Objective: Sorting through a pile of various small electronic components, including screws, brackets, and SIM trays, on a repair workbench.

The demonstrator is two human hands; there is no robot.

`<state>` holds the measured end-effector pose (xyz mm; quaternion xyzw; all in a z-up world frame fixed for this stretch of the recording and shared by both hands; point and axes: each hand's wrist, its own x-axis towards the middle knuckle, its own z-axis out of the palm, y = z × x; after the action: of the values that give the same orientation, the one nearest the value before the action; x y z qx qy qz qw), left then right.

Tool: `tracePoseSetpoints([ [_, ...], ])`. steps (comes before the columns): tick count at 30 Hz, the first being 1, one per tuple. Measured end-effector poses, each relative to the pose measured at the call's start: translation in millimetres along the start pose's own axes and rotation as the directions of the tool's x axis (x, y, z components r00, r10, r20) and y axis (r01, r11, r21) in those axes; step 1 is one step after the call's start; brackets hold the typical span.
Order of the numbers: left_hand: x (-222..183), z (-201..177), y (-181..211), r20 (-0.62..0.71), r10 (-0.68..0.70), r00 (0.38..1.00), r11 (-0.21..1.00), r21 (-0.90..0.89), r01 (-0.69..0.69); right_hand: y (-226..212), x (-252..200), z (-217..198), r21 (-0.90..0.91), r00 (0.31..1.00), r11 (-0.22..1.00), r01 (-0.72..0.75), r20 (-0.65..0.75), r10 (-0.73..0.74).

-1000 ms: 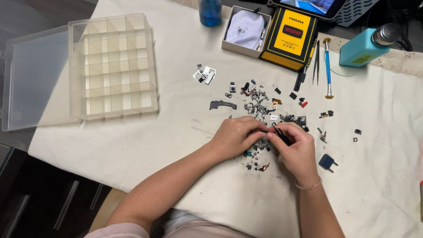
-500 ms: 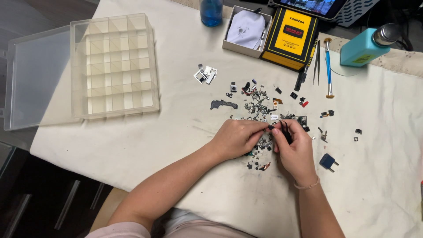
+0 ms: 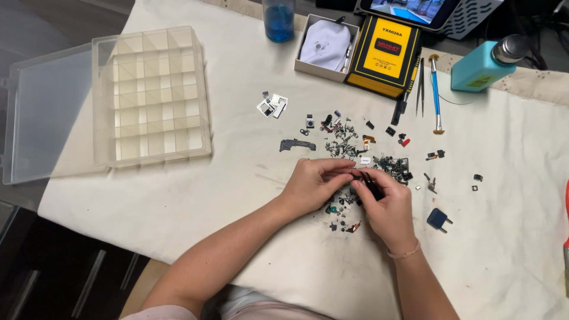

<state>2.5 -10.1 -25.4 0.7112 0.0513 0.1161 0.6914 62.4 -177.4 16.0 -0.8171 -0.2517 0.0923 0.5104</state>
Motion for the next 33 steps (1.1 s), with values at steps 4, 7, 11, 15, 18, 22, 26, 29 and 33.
tracePoseSetpoints([
  [4,0.8,1.7,-0.7,0.016,-0.073,0.997,0.993,-0.095,0.074,-4.4,-2.2,1.4,-0.019,0.998,0.998,0.052,-0.029,-0.052],
  [7,1.6,1.6,-0.4,0.021,-0.117,0.993,0.982,-0.147,0.118,0.3,-3.2,1.2,-0.112,0.989,0.984,0.137,-0.041,-0.142],
  [11,-0.6,3.6,-7.1,-0.007,-0.161,0.987,0.954,-0.258,0.154,-3.1,-3.7,-0.9,-0.18,0.968,0.955,0.234,-0.05,-0.246],
  [15,0.6,1.4,-3.3,-0.025,-0.173,0.985,0.954,-0.252,0.161,-10.5,-3.0,-5.4,-0.197,0.957,0.943,0.268,-0.058,-0.285],
  [18,-0.1,2.5,-1.0,-0.061,-0.167,0.984,0.962,-0.229,0.149,-1.5,-0.3,-6.3,-0.21,0.969,0.948,0.238,-0.02,-0.248],
  [22,1.2,-0.8,1.9,-0.063,-0.18,0.982,0.961,-0.225,0.161,-0.5,2.2,-10.6,-0.223,0.972,0.95,0.221,-0.032,-0.233],
  [26,2.8,-12.4,8.7,-0.154,-0.132,0.979,0.977,-0.189,0.102,29.8,13.6,-48.6,-0.422,0.939,0.878,0.228,-0.143,-0.312],
  [29,3.7,-20.8,16.5,-0.233,-0.102,0.967,0.987,-0.147,0.069,76.1,20.6,-86.2,-0.536,0.91,0.838,0.103,-0.289,-0.297],
  [33,8.0,-31.9,24.6,-0.335,-0.023,0.942,0.997,-0.074,-0.001,133.0,25.9,-116.6,-0.599,0.895,0.786,-0.154,-0.421,-0.145],
])
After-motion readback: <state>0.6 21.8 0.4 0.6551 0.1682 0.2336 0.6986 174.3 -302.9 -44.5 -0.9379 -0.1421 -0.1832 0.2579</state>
